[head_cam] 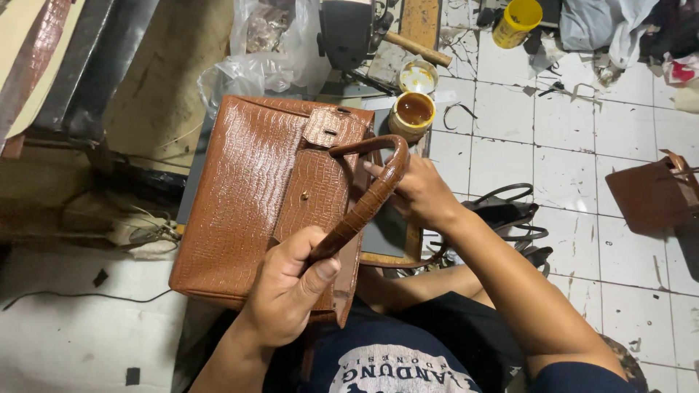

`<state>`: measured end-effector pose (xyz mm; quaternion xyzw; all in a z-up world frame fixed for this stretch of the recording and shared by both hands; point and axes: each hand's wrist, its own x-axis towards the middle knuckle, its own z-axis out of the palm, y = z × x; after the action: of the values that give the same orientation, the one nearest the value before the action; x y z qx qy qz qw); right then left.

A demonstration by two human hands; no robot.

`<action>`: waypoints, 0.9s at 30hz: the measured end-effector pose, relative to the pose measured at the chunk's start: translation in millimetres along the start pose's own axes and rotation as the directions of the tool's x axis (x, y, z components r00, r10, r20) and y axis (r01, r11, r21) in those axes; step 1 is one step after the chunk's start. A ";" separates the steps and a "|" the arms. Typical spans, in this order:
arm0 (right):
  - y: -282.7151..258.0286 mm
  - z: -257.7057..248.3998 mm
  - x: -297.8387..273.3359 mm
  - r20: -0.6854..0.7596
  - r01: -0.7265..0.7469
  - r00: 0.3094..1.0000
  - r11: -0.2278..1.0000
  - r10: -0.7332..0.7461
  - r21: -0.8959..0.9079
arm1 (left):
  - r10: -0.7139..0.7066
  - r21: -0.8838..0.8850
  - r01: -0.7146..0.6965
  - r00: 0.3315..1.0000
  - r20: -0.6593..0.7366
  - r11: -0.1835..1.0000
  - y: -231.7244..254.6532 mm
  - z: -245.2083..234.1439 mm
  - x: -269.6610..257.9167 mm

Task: Applying adhesive to the edges of a leather handbag and its handles for assembly.

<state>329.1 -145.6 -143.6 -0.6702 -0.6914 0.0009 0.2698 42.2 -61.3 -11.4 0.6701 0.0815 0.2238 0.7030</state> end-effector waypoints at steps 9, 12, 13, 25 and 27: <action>0.9 10.2 4.8 0.125 -0.072 0.986 0.952 0.113 -0.297 | 0.001 0.010 -0.001 1.000 0.016 1.000 3.3 -2.4 -3.1; 0.1 12.1 4.2 0.116 -0.061 0.986 0.912 0.117 -0.406 | -0.008 0.009 0.008 1.000 0.028 1.000 3.4 -0.7 -0.3; -2.8 12.1 7.8 0.115 -0.063 0.986 0.912 0.119 -0.405 | -0.009 0.009 0.009 1.000 0.029 1.000 2.7 -0.4 0.3; -11.9 27.4 15.5 -0.012 -0.082 0.996 0.912 0.084 -0.401 | -0.013 -0.012 0.014 0.999 0.040 1.000 -0.4 -3.9 -2.6; -4.5 33.2 11.2 0.097 -0.135 0.980 0.933 0.176 -0.335 | -0.003 -0.016 0.004 0.999 0.044 1.000 -1.0 -3.2 -0.8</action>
<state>313.0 -123.7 -166.1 -0.7569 -0.6423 -0.0501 0.1101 40.4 -58.8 -12.8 0.6691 0.0655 0.2084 0.7103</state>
